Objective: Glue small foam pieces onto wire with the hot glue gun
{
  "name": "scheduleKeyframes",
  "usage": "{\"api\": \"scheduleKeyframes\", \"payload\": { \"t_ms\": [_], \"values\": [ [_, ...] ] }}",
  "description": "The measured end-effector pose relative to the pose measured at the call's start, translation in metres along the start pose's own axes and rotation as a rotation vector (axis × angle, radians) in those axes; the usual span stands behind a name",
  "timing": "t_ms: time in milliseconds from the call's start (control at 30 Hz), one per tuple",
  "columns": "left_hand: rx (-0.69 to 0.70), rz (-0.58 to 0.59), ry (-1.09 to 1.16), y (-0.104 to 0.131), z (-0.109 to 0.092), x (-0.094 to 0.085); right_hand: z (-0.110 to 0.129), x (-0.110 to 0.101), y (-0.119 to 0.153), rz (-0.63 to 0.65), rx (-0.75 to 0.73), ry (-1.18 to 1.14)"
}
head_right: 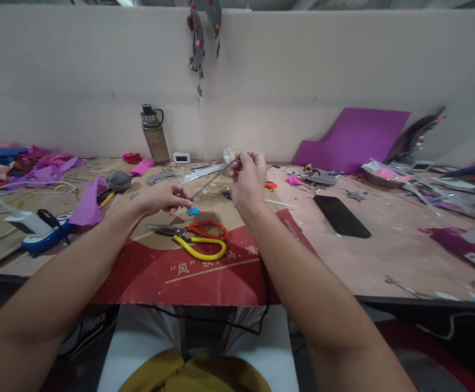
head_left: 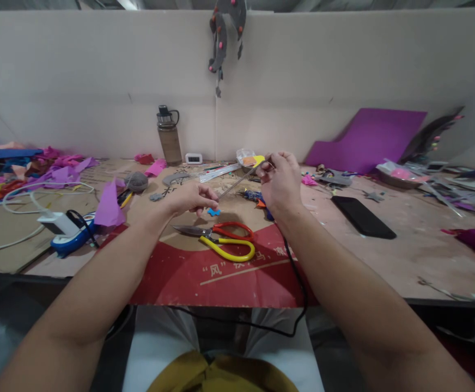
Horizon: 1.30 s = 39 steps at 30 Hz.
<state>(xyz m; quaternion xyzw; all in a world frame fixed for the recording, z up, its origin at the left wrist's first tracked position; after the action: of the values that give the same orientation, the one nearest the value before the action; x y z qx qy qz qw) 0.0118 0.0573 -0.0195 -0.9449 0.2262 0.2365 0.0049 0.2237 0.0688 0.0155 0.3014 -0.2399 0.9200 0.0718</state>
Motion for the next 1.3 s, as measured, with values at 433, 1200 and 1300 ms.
{"api": "scheduleKeyframes", "payload": {
  "t_ms": [433, 1200, 1300],
  "values": [
    [-0.012, -0.028, 0.054, 0.008, 0.002, -0.04, 0.012, 0.004, -0.004, 0.371, -0.346, 1.376],
    [-0.085, 0.031, -0.027, 0.006, 0.006, -0.028, 0.001, 0.003, -0.003, 0.108, 0.118, 0.176],
    [-0.098, 0.034, -0.029, 0.005, 0.006, -0.027, 0.0, 0.004, 0.0, 0.099, 0.121, 0.167]
  ]
}}
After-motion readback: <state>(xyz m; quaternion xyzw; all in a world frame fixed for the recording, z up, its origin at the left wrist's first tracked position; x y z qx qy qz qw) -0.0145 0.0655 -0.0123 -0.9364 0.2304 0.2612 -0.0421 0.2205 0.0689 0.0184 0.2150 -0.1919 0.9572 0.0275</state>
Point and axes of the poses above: each hand's wrist, its own y-axis away from the middle knuckle, its own x-axis out of the palm, z = x × y, the point moved 5 cm from there along -y, towards the middle knuckle, and after that the axes turned 3 degrees about z, right-handed, at the moved point
